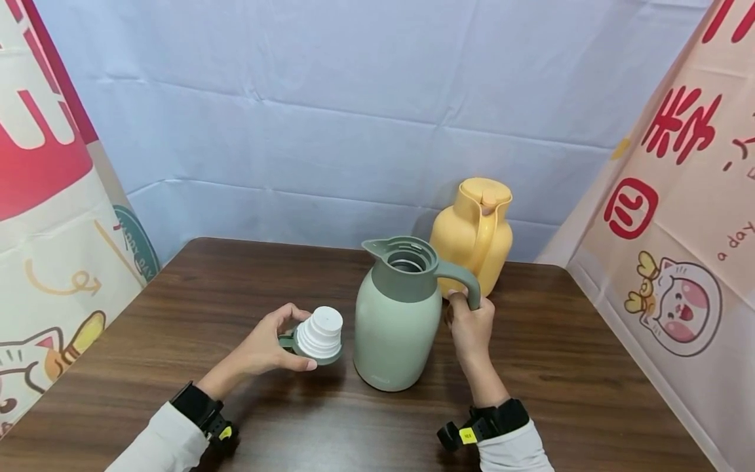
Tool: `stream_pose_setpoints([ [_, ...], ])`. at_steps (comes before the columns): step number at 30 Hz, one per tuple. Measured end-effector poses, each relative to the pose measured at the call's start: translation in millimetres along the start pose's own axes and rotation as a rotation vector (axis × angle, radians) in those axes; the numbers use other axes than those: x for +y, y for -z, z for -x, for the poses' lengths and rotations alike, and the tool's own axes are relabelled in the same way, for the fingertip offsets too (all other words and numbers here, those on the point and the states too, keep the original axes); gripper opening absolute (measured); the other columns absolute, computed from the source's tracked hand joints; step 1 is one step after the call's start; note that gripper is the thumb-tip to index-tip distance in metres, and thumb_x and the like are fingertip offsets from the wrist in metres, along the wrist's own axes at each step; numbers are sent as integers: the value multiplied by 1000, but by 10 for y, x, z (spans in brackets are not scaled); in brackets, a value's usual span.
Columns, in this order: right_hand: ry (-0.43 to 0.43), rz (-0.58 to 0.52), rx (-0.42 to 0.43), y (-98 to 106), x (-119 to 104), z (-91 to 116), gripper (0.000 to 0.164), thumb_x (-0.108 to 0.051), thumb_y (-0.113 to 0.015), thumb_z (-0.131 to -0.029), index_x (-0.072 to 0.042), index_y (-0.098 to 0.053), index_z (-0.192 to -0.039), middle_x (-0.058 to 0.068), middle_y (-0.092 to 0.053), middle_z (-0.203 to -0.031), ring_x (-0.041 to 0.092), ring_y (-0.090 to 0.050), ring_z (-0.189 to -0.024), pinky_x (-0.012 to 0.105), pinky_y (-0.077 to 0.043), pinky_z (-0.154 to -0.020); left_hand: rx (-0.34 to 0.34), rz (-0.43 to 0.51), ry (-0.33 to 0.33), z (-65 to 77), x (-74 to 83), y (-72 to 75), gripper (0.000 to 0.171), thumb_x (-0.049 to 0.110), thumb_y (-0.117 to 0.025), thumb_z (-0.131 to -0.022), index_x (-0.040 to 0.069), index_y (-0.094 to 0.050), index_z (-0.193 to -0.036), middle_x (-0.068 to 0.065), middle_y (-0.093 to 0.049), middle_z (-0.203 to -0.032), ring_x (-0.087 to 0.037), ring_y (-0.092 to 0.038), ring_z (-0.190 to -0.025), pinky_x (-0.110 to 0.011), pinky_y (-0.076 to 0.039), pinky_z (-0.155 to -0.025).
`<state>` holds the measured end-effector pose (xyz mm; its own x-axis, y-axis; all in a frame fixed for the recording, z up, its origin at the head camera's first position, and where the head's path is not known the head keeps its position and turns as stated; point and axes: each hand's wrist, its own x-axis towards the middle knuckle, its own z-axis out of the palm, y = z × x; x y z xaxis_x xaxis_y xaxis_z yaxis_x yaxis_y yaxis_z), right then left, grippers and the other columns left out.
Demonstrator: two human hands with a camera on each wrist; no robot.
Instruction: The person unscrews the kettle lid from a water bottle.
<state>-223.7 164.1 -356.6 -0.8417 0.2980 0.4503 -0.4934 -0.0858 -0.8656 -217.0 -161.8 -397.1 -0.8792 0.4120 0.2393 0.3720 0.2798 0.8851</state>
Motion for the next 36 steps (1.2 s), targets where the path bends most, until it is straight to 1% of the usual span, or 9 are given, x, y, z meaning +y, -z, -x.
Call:
stream_pose_setpoints([
  [3,2,-11,2,2,-4,-5,44,7,-48,-89,-5,-28,-52,2,-24,-39,12,-21,-32,28,-18,-36,-31,-95,1,36,31,57,68,28,-89,-59,16,-56,-116,1,-59,-111,-21,-58,-95,-42,-40,-83],
  [6,5,-15,5,4,-12,-12,44,7,-48,-89,-5,-28,-52,2,-24,-39,12,-20,-32,28,-18,-36,-68,-157,-5,72,49,117,70,32,-88,-60,17,-56,-120,3,-59,-110,-20,-57,-98,-44,-41,-84],
  [9,4,-14,3,4,-19,-13,44,7,-48,-90,-5,-27,-52,2,-23,-39,12,-19,-32,28,-17,-37,-89,-202,0,99,44,165,65,32,-88,-59,16,-58,-115,2,-61,-107,-21,-57,-95,-43,-43,-82],
  [12,-1,-8,3,7,-21,-10,44,6,-48,-90,-4,-27,-53,2,-23,-40,13,-19,-32,28,-17,-37,-86,-243,25,111,24,181,63,32,-88,-57,15,-58,-109,1,-61,-103,-20,-58,-90,-41,-44,-79],
  [17,-5,9,16,6,-22,-7,44,7,-48,-90,-4,-27,-52,2,-23,-38,12,-20,-32,28,-18,-37,-76,-280,84,105,-5,145,66,34,-89,-53,13,-58,-107,0,-61,-97,-17,-59,-82,-37,-46,-74],
  [21,-10,14,15,-8,-21,-3,45,7,-48,-90,-4,-27,-52,1,-24,-38,12,-20,-32,27,-18,-37,-59,-349,109,87,-24,100,66,36,-90,-50,13,-61,-105,3,-60,-92,-18,-55,-79,-36,-44,-70],
  [24,-11,15,13,-18,-16,3,45,6,-48,-90,-4,-27,-52,2,-24,-39,12,-21,-32,27,-19,-37,-54,-380,129,70,-40,67,65,36,-90,-48,13,-62,-102,5,-60,-88,-18,-54,-77,-34,-44,-68],
  [30,4,5,9,-18,-3,2,45,7,-47,-89,-5,-27,-51,2,-24,-39,12,-22,-32,28,-20,-37,-57,-416,149,36,-45,22,65,35,-91,-46,11,-62,-99,5,-59,-86,-15,-54,-76,-34,-44,-68],
  [36,16,0,6,-16,-1,-6,45,9,-47,-89,-4,-26,-51,2,-24,-39,12,-22,-32,28,-20,-37,-59,-488,205,26,2,-32,67,28,-92,-43,8,-57,-97,1,-58,-83,-15,-53,-76,-35,-45,-69],
])
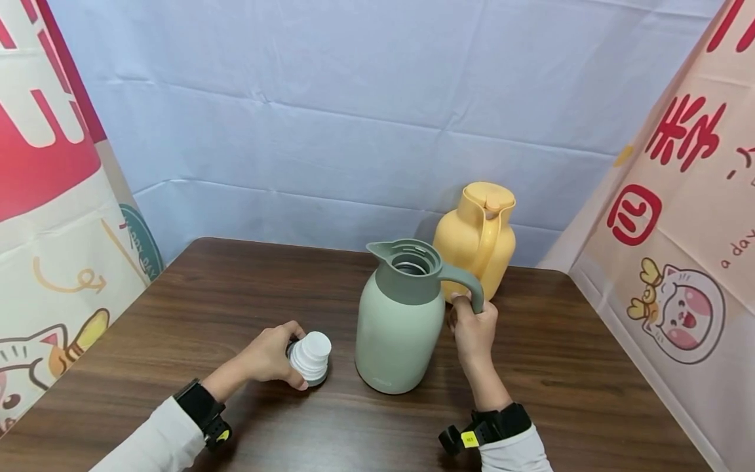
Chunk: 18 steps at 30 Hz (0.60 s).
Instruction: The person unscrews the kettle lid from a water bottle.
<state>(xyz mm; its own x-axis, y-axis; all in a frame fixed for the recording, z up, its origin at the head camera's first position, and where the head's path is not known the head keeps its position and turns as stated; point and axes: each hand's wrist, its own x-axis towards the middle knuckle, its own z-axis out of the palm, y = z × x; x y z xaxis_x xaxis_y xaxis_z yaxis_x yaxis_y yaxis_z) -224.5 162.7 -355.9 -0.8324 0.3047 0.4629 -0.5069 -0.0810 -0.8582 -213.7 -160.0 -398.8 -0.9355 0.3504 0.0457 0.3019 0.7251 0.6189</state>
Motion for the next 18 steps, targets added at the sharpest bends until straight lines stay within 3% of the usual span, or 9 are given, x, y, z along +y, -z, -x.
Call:
stream_pose_setpoints([
  [10,-6,8,7,-11,-8,7,44,9,-47,-89,-4,-27,-51,2,-25,-38,12,-23,-32,27,-21,-36,-14,-8,110,-18,47,-62,67,23,-95,-41,8,-56,-93,1,-58,-82,-15,-54,-76,-36,-46,-71],
  [18,-4,9,22,-15,-11,6,44,6,-48,-89,-3,-28,-51,0,-25,-38,11,-23,-32,27,-21,-36,-15,-34,92,7,36,-49,65,16,-94,-40,8,-59,-94,2,-60,-82,-17,-57,-79,-38,-46,-74],
])
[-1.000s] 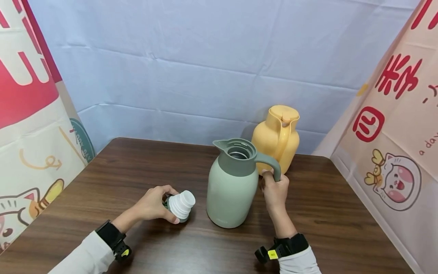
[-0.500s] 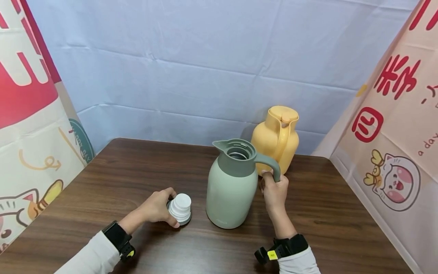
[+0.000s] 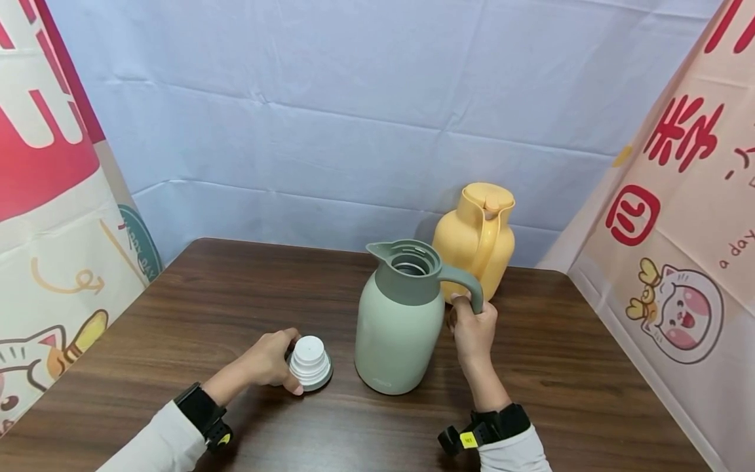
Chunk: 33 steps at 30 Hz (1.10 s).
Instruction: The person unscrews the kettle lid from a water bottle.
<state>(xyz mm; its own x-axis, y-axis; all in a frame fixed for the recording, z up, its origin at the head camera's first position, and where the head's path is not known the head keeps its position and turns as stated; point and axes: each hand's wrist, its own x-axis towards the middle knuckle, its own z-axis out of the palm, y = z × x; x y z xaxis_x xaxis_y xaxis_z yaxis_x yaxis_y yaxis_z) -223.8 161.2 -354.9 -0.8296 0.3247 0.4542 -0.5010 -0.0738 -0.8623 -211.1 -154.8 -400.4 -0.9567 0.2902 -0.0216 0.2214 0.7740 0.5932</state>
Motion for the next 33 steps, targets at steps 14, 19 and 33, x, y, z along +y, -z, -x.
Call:
stream_pose_setpoints([
  [14,70,150,133,-55,79,10,44,0,-53,-87,-4,-28,-50,-1,-24,-39,11,-20,-31,27,-18,-35,-24,4,-4,14,-17,-4,65,12,-93,-44,5,-58,-99,1,-59,-85,-17,-56,-80,-38,-46,-75],
  [19,122,282,224,-119,28,13,45,-2,-54,-86,-6,-27,-50,-5,-24,-41,9,-19,-34,25,-16,-39,-26,-4,4,-86,-13,-10,67,17,-93,-48,3,-57,-103,-1,-59,-89,-18,-57,-84,-38,-46,-76],
  [33,150,316,365,-384,316,-255,41,-8,-54,-85,-11,-29,-52,-1,-21,-48,11,-13,-43,26,-14,-46,-12,-31,126,-635,-96,39,92,30,-89,-60,-8,-43,-130,-19,-56,-113,-31,-54,-101,-43,-47,-80],
])
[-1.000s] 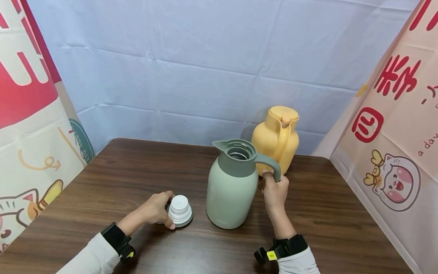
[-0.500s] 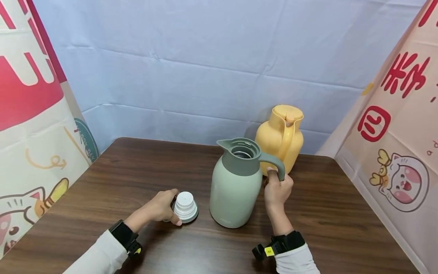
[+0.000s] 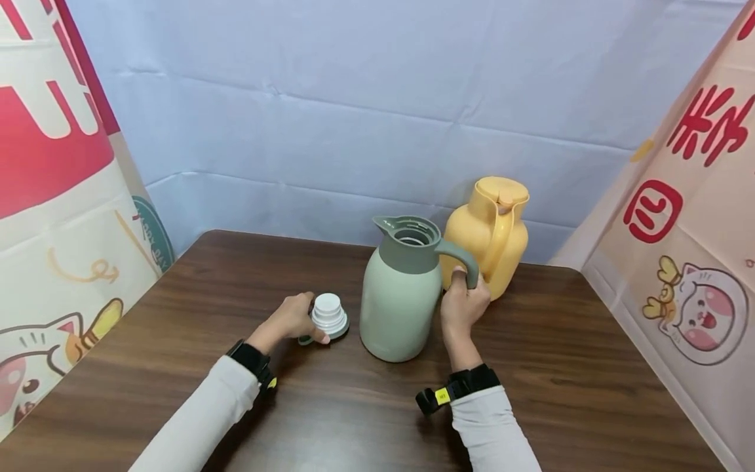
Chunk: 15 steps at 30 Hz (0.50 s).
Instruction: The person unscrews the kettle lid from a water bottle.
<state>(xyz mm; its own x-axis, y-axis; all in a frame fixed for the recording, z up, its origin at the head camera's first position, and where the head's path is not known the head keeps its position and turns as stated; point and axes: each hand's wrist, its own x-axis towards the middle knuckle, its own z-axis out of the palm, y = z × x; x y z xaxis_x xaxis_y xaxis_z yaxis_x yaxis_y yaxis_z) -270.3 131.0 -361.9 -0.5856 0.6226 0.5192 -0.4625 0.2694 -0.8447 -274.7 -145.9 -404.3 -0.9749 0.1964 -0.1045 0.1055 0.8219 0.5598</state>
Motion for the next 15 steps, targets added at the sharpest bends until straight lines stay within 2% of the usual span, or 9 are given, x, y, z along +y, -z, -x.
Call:
stream_pose_setpoints([
  [4,2,9,44,-178,45,-43,38,-8,-54,-83,-12,-31,-52,0,-23,-48,11,-14,-43,26,-16,-48,-9,5,35,-154,-3,59,97,32,-87,-64,-9,-36,-136,-24,-49,-124,-37,-49,-112,-47,-43,-86],
  [9,-10,23,66,-384,103,-111,34,-11,-55,-83,-13,-36,-55,-1,-28,-50,14,-22,-46,27,-22,-52,16,33,70,-344,-12,92,96,30,-86,-65,-8,-35,-137,-25,-48,-126,-38,-47,-114,-48,-42,-88],
  [12,-17,37,78,-499,137,-150,33,-12,-56,-85,-13,-38,-57,0,-30,-52,17,-28,-49,28,-26,-55,34,64,85,-448,-1,82,96,30,-86,-65,-8,-35,-137,-25,-49,-125,-37,-51,-109,-46,-44,-85],
  [15,-36,76,99,-606,160,-176,26,-12,-57,-86,-4,-49,-62,5,-41,-57,25,-42,-58,34,-37,-61,43,93,116,-543,21,64,95,30,-86,-64,-8,-37,-136,-23,-51,-121,-34,-56,-98,-42,-48,-78],
])
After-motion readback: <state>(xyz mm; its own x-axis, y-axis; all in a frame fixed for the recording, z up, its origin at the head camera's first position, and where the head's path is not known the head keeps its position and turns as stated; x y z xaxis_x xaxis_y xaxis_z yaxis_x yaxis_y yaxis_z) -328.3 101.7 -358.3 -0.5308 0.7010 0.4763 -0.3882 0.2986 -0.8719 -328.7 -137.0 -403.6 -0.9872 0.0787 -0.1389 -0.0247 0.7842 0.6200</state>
